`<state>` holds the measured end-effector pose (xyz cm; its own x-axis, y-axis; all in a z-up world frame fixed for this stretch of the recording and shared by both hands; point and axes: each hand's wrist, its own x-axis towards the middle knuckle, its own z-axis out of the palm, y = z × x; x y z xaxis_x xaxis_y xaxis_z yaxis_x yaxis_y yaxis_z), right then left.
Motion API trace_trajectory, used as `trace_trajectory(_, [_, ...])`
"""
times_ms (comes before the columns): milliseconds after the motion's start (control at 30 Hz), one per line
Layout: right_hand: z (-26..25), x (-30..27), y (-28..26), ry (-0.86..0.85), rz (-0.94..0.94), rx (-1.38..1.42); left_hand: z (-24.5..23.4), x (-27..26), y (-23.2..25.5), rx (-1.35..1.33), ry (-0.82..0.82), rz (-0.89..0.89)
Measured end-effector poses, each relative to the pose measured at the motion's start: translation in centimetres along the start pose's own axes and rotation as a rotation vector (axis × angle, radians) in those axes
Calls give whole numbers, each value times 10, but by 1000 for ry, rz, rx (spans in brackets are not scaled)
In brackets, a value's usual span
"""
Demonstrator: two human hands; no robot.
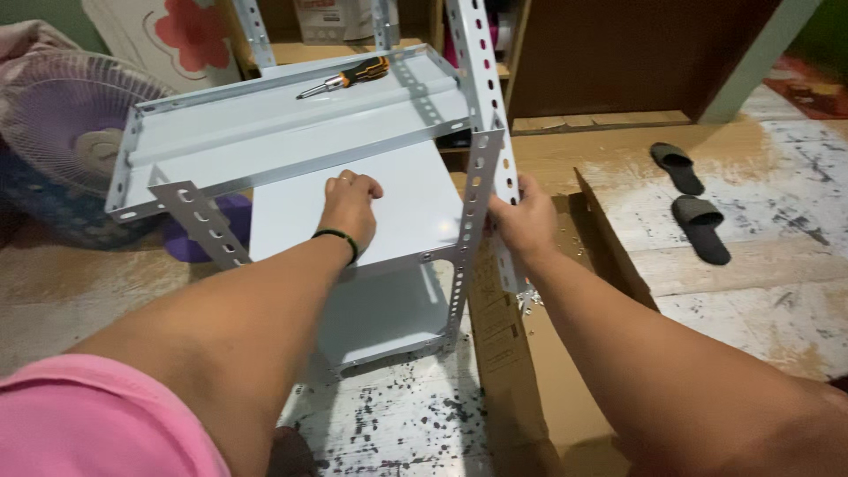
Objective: The person assembles a white metal shelving unit by attaching vertical uprights to horizontal shelves using bolts, nuts, and washers. They use a screwdriver to tighten the fasteners and secure the frame.
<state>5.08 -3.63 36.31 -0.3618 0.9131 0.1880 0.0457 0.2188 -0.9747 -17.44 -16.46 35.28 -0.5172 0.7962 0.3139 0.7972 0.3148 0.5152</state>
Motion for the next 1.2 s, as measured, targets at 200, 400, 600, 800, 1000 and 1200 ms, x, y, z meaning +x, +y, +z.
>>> trace_trajectory(200, [1,3,10,85,-40,-98,-4,-3,0,-78,16,26])
trace_trajectory(400, [-1,-1,6,52,-26,-75,-14,-2,-1,-205,-74,-60])
trace_trajectory(600, [-3,-5,-4,51,25,-90,-12,22,-37,-961,193,-409])
trace_trajectory(800, [-8,-10,-10,-12,-4,82,4,15,-89,-1375,196,-479])
trace_trajectory(1000, [-22,-8,-31,-68,-10,189,15,14,-69,-598,332,-497])
trace_trajectory(1200, [-36,0,-64,-133,-233,253,-14,41,53,-804,-43,-77])
